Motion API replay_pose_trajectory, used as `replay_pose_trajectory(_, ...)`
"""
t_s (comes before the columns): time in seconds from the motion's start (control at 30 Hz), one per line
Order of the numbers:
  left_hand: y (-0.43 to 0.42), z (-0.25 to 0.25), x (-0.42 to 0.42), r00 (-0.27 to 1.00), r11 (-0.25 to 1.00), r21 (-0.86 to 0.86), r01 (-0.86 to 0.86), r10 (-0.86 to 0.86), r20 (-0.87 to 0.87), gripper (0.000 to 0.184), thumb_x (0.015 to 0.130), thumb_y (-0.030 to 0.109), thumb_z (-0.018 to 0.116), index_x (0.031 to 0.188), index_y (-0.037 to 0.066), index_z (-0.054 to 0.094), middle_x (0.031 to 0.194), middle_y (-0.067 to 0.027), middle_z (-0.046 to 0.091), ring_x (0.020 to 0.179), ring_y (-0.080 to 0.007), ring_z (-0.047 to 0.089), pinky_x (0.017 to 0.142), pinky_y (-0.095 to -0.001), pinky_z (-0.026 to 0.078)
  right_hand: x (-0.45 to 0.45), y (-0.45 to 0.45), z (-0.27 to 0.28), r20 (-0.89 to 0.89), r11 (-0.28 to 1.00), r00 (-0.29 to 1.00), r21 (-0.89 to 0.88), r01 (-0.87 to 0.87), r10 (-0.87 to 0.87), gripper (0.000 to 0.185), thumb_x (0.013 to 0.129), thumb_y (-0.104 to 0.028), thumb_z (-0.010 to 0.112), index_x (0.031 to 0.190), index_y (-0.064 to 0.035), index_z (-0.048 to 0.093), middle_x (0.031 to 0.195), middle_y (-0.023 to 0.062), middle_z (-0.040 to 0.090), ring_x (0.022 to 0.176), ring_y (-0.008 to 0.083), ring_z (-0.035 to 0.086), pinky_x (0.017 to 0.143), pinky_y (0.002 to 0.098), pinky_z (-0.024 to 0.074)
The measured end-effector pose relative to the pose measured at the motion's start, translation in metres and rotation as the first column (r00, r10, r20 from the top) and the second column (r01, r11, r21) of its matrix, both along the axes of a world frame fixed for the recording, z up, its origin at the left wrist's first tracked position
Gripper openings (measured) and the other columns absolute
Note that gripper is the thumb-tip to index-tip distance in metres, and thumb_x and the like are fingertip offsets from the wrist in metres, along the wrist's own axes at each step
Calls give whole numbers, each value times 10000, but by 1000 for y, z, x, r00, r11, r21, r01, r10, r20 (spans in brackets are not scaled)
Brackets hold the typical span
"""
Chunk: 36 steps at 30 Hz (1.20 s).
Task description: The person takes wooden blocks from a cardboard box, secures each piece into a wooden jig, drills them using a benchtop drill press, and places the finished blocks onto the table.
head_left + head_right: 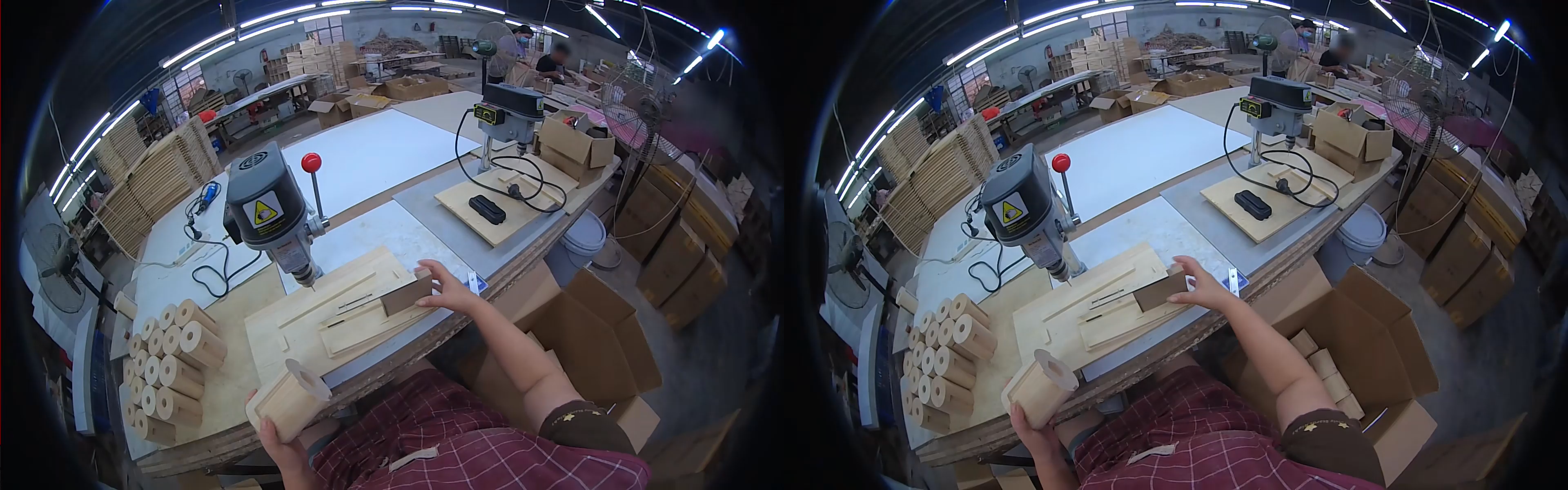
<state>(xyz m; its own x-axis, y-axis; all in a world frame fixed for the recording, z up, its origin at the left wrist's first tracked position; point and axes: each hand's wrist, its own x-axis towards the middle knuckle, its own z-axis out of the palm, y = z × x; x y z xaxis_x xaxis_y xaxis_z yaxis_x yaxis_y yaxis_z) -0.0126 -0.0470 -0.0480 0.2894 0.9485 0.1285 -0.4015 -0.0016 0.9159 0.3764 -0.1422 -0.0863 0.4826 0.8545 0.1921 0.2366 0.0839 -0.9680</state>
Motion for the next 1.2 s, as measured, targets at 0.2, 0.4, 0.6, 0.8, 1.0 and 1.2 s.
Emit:
replay_pose_trajectory(0.2, -1, 7, 0, 999, 1000, 9, -12, 12, -34, 561, 816, 441, 391, 1285, 140, 325, 1059, -59, 506, 747, -123, 536, 396, -186, 334, -12, 12, 0, -314, 994, 944, 76, -77, 97, 317, 731, -47, 675, 1006, -81, 521, 933, 5, 576, 862, 92, 539, 774, 240, 429)
replay_pose_trajectory(0.4, 4, 8, -6, 999, 999, 8, 31, -31, -25, 667, 759, 388, 482, 1283, 21, 290, 1168, -146, 428, 1084, -263, 443, 917, -370, 361, -42, -28, 37, -297, 972, 932, 164, -167, 210, 284, 732, -7, 665, 976, -65, 533, 867, -23, 568, 830, 67, 522, 738, 217, 426)
replay_pose_trajectory(0.6, 8, -2, 13, 983, 972, 224, 72, -31, -184, 683, 692, 349, 539, 1250, 7, 343, 1180, -126, 413, 1119, -224, 393, 961, -341, 297, -60, -60, 36, -318, 985, 933, 89, -149, 170, 276, 690, 11, 650, 935, -58, 544, 898, 13, 561, 841, 108, 526, 750, 257, 432)
replay_pose_trajectory(0.8, -9, 26, 19, 960, 976, 128, 177, -142, -241, 589, 724, 251, 525, 1250, 60, 341, 1118, -72, 413, 1028, -166, 390, 924, -292, 287, -56, -69, 15, -290, 961, 937, 246, -124, 195, 297, 677, -54, 666, 941, -60, 529, 907, 62, 556, 879, 160, 511, 799, 305, 400)
replay_pose_trajectory(1.0, -9, 19, 20, 952, 966, 93, 242, -218, -214, 601, 736, 252, 541, 1265, 77, 316, 1108, -82, 423, 1008, -165, 401, 899, -292, 314, -61, -68, 15, -342, 967, 924, 239, -90, 171, 312, 695, -106, 706, 951, -65, 532, 936, 52, 563, 906, 161, 509, 836, 306, 376)
replay_pose_trajectory(1.2, -9, 31, 18, 931, 950, 129, 286, -243, -274, 649, 726, 314, 559, 1272, 70, 305, 1104, -94, 427, 1017, -173, 405, 911, -310, 311, -59, -72, 24, -368, 968, 910, 224, -112, 191, 315, 695, -106, 712, 952, -63, 534, 932, 51, 560, 907, 160, 508, 835, 299, 375)
